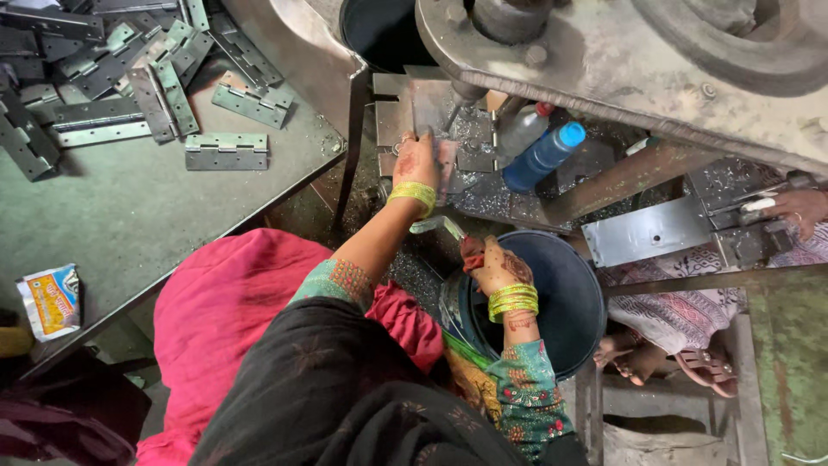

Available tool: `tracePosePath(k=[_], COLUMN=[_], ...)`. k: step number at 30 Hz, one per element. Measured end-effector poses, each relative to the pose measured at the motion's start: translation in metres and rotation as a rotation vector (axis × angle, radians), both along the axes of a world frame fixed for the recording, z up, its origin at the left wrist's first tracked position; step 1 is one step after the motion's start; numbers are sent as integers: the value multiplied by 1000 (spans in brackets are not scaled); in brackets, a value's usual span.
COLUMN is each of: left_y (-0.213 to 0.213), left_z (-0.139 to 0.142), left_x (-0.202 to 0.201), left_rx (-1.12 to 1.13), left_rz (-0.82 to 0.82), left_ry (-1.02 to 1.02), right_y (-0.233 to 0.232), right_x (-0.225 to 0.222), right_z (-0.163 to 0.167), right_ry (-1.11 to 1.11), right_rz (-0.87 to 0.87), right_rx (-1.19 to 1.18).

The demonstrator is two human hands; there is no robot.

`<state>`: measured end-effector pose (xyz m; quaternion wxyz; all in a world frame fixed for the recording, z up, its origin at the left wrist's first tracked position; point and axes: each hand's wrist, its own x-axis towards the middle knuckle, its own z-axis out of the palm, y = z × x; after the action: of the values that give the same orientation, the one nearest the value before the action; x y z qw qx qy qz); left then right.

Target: The person operates a manual metal punching machine to create holes in metal hinge plates. They repeatedly pick up plates, position them under the punch, pull the lever to punch, and place the finished plates on a nearby table.

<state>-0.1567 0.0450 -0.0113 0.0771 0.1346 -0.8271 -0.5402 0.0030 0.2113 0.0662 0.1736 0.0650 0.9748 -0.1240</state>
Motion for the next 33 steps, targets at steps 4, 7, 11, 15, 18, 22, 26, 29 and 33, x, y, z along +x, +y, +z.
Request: tracePosePath(k=[4, 7, 11, 15, 18, 22, 26, 29, 33], left_y=[-9, -7, -5, -6, -6, -6, 1, 3, 13], left_z=[15, 22, 31, 35, 32, 25, 19, 17, 12], left_x=[32, 53, 51, 39, 40, 41, 30, 10, -5], left_rx=[-255, -1128, -915, -887, -925, -978, -1091, -1236, -1365], left_rz=[-233, -475, -577, -395, -425, -445, -484, -496, -518], left_ry=[46, 8, -157, -15, -31, 4, 43, 7, -10], right_y=[-1, -6, -3, 15, 22, 8, 22, 35, 24], right_x=[4, 8, 6, 6, 19, 43, 36, 23, 33], right_z=[-1, 1, 2, -28, -78, -146, -144, -115, -107], right_ry=[-9, 3, 33, -39, 74, 221, 136, 76, -30], right_rz=[-8, 7, 36, -48, -52, -222, -179, -120, -262], right_rx=[33, 24, 51, -26, -54, -146, -139, -125, -269])
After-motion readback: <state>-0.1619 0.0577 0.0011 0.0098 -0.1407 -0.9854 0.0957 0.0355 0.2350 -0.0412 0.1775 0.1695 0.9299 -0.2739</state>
